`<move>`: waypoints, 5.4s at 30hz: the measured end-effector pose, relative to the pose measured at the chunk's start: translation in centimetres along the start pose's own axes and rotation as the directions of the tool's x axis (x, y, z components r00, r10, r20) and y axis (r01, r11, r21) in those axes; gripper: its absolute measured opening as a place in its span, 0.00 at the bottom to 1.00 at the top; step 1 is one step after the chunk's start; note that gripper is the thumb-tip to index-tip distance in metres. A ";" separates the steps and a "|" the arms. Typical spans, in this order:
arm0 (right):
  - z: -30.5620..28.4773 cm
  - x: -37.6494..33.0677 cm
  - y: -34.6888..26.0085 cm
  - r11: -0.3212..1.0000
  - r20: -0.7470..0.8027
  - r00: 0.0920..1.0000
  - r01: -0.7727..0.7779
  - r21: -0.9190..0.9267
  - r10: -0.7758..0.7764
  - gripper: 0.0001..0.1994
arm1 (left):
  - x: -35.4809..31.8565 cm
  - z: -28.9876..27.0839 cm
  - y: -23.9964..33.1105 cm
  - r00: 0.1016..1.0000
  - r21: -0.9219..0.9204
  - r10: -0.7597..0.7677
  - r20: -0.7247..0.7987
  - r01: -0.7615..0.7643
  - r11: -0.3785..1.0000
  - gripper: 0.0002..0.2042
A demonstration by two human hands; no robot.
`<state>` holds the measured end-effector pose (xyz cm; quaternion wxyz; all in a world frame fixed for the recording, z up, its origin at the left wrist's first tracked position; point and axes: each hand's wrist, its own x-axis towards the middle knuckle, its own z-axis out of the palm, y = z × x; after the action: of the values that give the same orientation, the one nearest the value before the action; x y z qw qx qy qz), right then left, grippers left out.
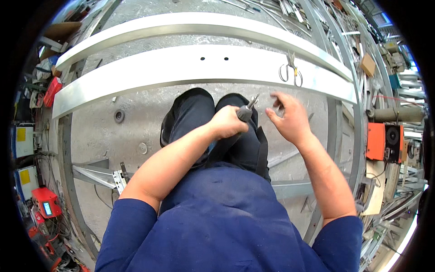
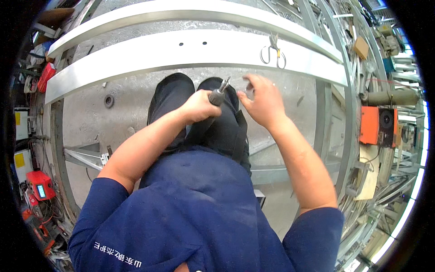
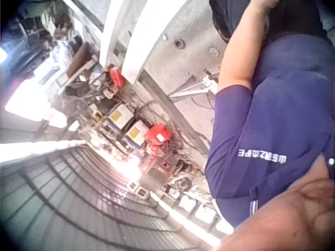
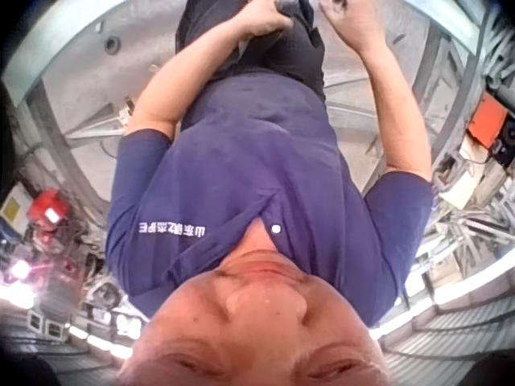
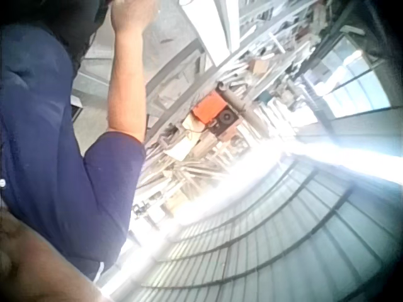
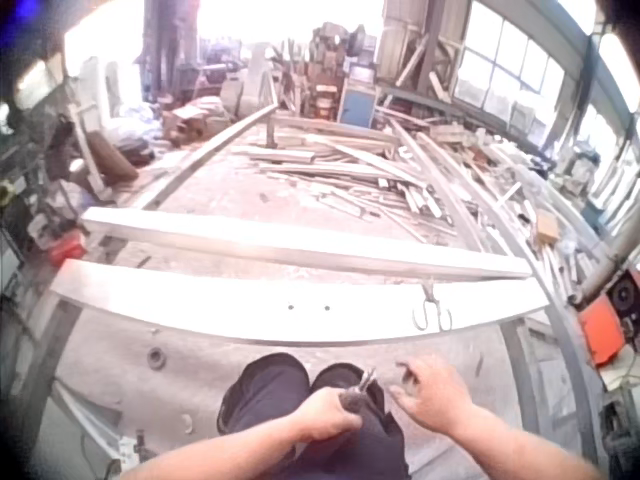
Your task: The person uses a cordless drill to create holes in a long, flat metal bar resting on a workbench. They periodically stop to adjust the drill bit and clear metal shavings from the holes using a pair of pliers. The person also moves the metal bar to different positions on the bench during the process.
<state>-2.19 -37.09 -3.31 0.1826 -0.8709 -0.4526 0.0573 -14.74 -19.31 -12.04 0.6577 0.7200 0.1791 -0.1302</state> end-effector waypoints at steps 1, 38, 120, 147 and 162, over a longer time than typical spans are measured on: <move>0.6 -0.1 0.7 0.958 0.082 0.989 -0.142 0.251 0.125 0.19 | -0.1 0.2 0.1 1.000 -0.015 -0.011 -0.012 0.011 1.000 0.09; 9.7 1.2 1.9 0.265 0.379 0.924 -0.379 0.887 0.053 0.15 | -1.9 -1.1 -1.4 0.994 -0.092 0.064 -0.093 -0.072 0.993 0.12; 6.8 -3.6 -3.8 0.030 0.216 0.971 -0.220 0.975 0.105 0.36 | -2.4 -0.3 -1.3 0.994 -0.044 0.075 -0.083 -0.078 0.996 0.13; 7.6 -3.1 -4.5 0.060 0.250 0.943 -0.269 0.961 0.218 0.24 | -2.4 -0.1 -0.3 0.995 0.007 0.033 -0.094 -0.032 0.999 0.15; 7.6 1.1 -3.5 0.538 0.091 0.984 -0.162 0.827 0.156 0.17 | -2.6 -0.6 0.0 0.994 0.023 -0.008 -0.113 0.011 1.000 0.12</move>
<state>-6.22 -32.32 -9.04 0.5644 -0.7185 -0.2916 0.2831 -17.14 -18.97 -10.86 0.6373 0.7331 0.2181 -0.0944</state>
